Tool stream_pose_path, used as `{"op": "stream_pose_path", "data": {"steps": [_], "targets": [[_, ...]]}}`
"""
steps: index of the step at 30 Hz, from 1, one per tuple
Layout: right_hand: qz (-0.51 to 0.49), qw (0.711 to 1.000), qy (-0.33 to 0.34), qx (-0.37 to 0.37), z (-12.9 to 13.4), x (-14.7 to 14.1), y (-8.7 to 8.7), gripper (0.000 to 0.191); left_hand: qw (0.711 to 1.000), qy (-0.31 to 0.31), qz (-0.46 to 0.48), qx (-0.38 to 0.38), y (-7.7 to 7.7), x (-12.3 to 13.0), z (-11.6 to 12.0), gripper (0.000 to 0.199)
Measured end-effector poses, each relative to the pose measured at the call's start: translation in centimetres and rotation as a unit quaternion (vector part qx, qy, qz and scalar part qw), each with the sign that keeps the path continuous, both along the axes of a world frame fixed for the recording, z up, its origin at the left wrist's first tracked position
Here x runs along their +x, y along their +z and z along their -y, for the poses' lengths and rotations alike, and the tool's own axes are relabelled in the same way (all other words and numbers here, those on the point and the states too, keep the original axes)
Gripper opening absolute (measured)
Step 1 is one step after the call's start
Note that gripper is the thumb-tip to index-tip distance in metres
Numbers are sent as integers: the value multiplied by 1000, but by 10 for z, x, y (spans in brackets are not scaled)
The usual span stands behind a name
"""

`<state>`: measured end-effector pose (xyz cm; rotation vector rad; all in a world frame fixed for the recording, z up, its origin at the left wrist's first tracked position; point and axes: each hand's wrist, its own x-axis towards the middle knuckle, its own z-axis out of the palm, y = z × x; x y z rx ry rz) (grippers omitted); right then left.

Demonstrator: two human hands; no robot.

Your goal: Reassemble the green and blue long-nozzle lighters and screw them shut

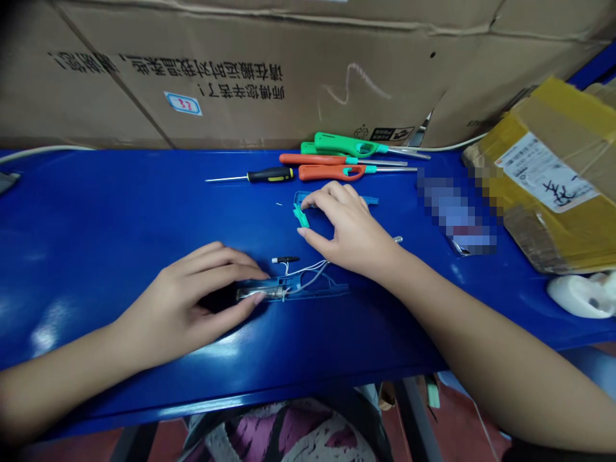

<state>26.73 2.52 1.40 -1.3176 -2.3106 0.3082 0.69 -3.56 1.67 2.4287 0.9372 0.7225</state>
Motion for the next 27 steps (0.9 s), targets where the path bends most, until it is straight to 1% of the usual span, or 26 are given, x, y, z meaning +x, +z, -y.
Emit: {"op": "stream_pose_path", "data": {"steps": [4, 6, 7, 10, 12, 14, 16, 19, 21, 23, 25, 27], "targets": [[2, 997, -66, 26, -3, -10, -8, 17, 999, 33, 31, -19, 0, 4, -4, 14], [8, 997, -78, 22, -6, -11, -11, 13, 997, 55, 43, -28, -1, 5, -7, 12], [5, 997, -73, 15, -6, -11, -11, 12, 996, 66, 47, -31, -1, 5, -9, 12], [-8, 1000, -25, 13, -4, -7, -4, 13, 992, 104, 55, -41, -3, 5, -12, 17], [-2, 999, 29, 40, 3, -5, 4, 15, 987, 133, 65, -61, -5, 4, -13, 25], [12, 994, 77, 76, 12, -7, 13, 15, 981, 150, 84, -92, -6, 4, -13, 35], [22, 988, 115, 103, 22, -12, 19, 14, 976, 147, 104, -121, -6, 5, -13, 40], [57, 979, 163, 105, 34, -20, 23, 13, 974, 127, 123, -140, -4, 8, -11, 32], [62, 977, 179, 95, 37, -24, 23, 16, 975, 115, 133, -137, -2, 10, -9, 24], [45, 979, 184, 75, 38, -25, 22, 16, 974, 113, 142, -137, -1, 11, -9, 19], [14, 984, 176, 37, 38, -24, 22, 11, 969, 124, 150, -150, 0, 12, -8, 17], [-21, 987, 158, -3, 37, -24, 22, 13, 960, 140, 159, -181, -1, 12, -8, 18]]}}
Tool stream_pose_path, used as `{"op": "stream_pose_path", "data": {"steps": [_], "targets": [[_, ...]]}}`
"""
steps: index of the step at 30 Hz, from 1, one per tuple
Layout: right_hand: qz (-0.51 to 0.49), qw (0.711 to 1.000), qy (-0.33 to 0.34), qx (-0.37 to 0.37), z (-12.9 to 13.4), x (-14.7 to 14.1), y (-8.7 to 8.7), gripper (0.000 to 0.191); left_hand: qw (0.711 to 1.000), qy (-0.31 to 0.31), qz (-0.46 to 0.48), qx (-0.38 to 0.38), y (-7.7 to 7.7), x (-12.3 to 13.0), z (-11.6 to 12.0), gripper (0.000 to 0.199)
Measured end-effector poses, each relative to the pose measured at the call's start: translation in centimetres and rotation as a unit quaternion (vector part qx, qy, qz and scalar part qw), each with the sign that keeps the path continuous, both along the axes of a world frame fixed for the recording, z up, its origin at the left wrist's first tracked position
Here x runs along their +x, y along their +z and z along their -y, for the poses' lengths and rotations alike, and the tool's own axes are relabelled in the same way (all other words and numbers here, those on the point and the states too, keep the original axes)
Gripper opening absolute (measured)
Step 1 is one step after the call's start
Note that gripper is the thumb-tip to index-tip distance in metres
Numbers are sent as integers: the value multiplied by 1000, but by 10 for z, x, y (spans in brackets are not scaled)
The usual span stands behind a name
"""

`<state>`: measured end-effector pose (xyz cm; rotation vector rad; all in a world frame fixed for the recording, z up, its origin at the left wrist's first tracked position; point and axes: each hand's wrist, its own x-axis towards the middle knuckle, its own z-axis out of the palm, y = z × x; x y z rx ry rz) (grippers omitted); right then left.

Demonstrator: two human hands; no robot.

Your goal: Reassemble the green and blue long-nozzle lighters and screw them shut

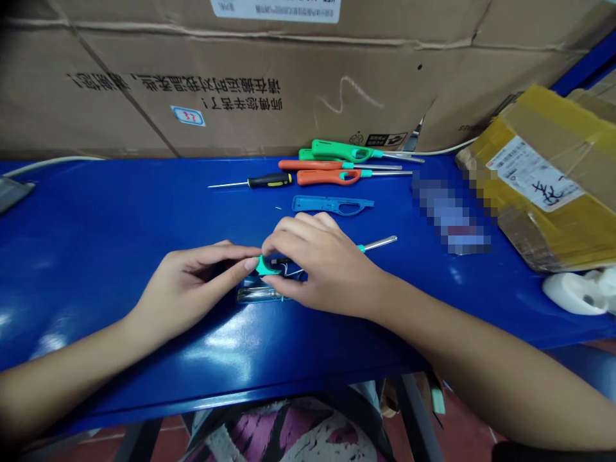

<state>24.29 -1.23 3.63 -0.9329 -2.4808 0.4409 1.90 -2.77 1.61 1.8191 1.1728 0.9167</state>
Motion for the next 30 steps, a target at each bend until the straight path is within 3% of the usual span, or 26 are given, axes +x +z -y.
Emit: {"op": "stream_pose_path", "data": {"steps": [4, 10, 14, 17, 21, 25, 30], "targets": [[-48, 997, -33, -40, 2, -2, 0, 15, 995, 13, 61, -75, -1, 3, 1, 29], [-136, 981, -55, -130, 6, -4, -3, 24, 992, 27, 92, -80, 4, 8, 1, 39], [-86, 993, -34, -78, 8, -3, 7, 14, 984, 11, 111, -135, 11, 10, -2, 53], [-58, 990, -31, -123, 7, -1, 16, 19, 981, -9, 96, -167, 17, 12, -10, 55], [-73, 976, -79, -187, 0, 6, 17, 19, 994, -11, 49, -102, 17, 12, -23, 38], [-88, 967, -90, -223, -9, 15, 8, 21, 999, -20, -47, 0, 4, 9, -29, 28], [-68, 967, -87, -228, -12, 23, 1, 18, 992, -67, -89, 59, -10, 6, -32, 18]]}}
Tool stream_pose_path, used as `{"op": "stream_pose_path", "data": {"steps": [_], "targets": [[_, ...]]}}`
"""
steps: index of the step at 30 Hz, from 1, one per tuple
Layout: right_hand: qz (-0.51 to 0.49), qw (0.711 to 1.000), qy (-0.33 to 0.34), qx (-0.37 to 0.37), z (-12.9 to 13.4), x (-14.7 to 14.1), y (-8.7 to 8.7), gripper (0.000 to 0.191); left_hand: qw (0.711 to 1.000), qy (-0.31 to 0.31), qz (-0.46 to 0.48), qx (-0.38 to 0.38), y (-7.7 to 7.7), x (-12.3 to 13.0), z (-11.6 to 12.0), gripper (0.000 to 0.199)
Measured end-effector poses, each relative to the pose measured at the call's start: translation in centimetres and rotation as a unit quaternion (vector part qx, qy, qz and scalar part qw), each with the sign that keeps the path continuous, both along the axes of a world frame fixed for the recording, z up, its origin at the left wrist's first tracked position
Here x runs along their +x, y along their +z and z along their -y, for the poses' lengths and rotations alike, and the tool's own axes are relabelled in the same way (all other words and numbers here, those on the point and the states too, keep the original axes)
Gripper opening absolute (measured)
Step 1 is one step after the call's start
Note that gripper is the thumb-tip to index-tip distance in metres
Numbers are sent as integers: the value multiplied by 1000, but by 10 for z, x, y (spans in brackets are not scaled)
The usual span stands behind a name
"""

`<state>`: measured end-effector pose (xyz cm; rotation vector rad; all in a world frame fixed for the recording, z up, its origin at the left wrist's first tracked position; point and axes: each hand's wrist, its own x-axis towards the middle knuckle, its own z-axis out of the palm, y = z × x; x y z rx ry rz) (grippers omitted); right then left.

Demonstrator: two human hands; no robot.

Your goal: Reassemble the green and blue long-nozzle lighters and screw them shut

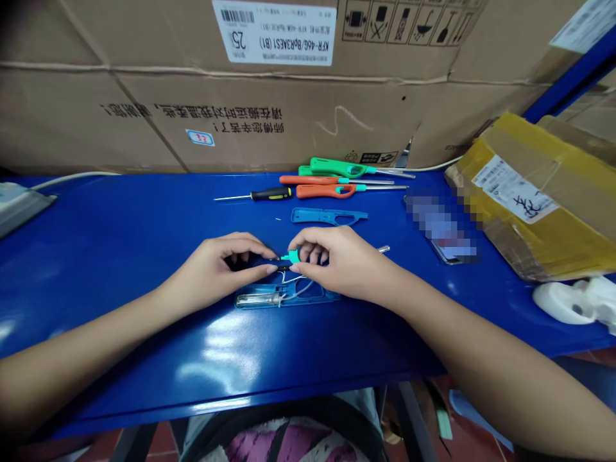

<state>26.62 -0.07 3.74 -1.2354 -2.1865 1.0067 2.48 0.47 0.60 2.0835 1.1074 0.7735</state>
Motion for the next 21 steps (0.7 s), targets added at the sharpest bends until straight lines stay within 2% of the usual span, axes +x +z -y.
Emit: {"op": "stream_pose_path", "data": {"steps": [6, 14, 21], "targets": [[80, 997, 9, 2, -1, 14, 6, 17, 999, -27, -24, 41, -3, 1, 0, 11], [163, 986, 27, 18, 0, 21, 16, 14, 978, -77, -87, 174, 0, -2, 6, 15], [255, 966, 38, 33, 6, 14, 16, 20, 977, -81, -13, 197, 1, -1, 9, 13]]}}
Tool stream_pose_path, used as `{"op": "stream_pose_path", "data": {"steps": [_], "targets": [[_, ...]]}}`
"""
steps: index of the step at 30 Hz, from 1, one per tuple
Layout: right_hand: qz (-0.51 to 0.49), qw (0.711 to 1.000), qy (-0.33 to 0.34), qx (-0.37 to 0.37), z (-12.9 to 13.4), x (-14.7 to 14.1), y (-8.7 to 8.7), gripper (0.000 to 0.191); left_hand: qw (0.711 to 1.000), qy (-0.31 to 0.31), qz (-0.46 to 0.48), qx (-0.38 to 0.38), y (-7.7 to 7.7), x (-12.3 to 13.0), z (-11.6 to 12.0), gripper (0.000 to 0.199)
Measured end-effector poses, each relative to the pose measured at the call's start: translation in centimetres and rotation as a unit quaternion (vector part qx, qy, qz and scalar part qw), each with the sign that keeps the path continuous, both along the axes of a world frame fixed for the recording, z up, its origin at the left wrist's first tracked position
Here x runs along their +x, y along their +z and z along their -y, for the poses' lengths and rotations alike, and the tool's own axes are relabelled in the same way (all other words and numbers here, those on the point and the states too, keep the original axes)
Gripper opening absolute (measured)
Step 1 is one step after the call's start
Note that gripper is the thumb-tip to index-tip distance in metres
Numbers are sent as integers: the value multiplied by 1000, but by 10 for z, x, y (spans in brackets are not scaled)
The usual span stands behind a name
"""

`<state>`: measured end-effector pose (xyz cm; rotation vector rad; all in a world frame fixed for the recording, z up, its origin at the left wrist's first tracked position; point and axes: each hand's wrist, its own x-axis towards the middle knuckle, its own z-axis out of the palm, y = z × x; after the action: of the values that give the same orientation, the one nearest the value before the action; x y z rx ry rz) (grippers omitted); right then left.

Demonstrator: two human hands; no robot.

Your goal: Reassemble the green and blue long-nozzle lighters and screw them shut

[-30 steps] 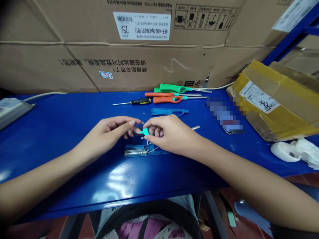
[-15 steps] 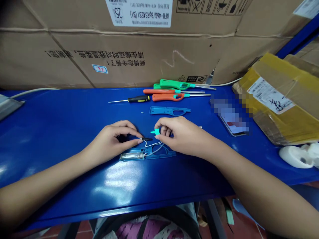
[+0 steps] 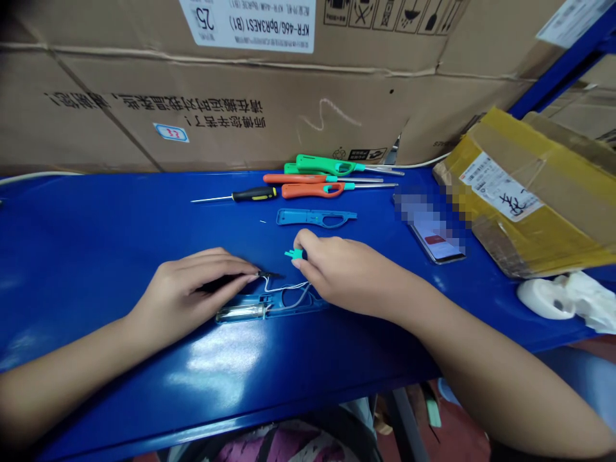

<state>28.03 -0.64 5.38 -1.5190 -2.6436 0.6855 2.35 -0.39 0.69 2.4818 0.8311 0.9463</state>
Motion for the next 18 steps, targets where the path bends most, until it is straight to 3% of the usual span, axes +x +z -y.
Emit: {"op": "stream_pose_path", "data": {"steps": [7, 14, 18], "targets": [[75, 992, 63, 79, -1, -10, -10, 26, 998, -24, -42, 35, -5, -1, 2, 16], [-78, 994, 25, 74, -14, 9, -5, 20, 999, -21, -42, -21, -2, -4, 3, 23], [-33, 993, 20, 114, -23, 16, -12, 19, 998, -24, -43, -43, -2, -4, 2, 24]]}}
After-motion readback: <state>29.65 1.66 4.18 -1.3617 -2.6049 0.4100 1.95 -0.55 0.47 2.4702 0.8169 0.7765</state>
